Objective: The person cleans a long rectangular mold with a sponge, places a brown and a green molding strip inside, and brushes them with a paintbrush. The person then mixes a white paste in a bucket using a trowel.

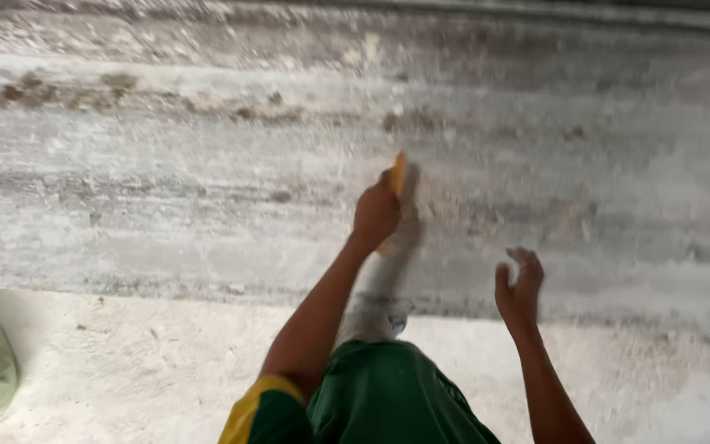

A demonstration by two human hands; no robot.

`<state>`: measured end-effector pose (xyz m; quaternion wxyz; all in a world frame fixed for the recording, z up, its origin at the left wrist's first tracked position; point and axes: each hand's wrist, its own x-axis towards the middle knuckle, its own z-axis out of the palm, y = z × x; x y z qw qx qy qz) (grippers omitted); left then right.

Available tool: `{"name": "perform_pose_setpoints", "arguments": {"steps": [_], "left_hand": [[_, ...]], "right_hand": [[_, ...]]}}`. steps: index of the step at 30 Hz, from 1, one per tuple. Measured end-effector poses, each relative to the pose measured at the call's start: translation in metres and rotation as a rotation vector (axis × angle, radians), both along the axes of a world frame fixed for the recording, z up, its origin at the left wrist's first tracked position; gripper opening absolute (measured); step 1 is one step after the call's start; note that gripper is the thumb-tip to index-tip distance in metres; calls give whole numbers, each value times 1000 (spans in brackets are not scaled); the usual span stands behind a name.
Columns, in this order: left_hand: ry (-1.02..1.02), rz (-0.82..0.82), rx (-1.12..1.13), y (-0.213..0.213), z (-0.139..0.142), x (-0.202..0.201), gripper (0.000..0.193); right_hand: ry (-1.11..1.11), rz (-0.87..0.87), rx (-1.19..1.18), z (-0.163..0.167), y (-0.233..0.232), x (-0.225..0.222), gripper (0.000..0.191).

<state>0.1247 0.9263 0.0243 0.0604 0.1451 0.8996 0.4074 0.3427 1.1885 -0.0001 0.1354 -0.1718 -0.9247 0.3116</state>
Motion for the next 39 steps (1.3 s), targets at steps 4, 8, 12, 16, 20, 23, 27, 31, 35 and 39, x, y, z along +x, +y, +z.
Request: {"name": "perform_pose_setpoints", "arguments": {"steps": [4,8,12,16,20,23,27,31,35,39], "left_hand": [[-499,2,650,-146,15,1,45],[-521,188,504,-158,-13,29,29],[-67,-27,67,45,-40,34,21],[-239,11,275,128,-23,19,56],[-182,-136,447,-5,-15,-73,53],[-233,61,498,-182,3,-130,47],[-181,350,378,-311,12,-145,40],[-176,178,382,-180,-24,-129,45],[-77,-72,180,79,-37,-71,49],[-60,-203,23,191,-3,-41,52]], "right_hand": [[-119,-27,-43,18,26,4,60],[-252,-188,-189,6,30,16,79],[-288,-231,-106,-5,8,4,90],[-218,-271,-186,-1,13,-9,97],[-215,-401,-349,4,36,2,94],[-131,-384,-237,2,51,24,83],[-129,-405,-315,1,60,45,69],[-131,-343,-287,6,63,27,65],[-179,-147,-217,17,69,-17,57],[-162,-70,-164,34,90,-36,45]]}}
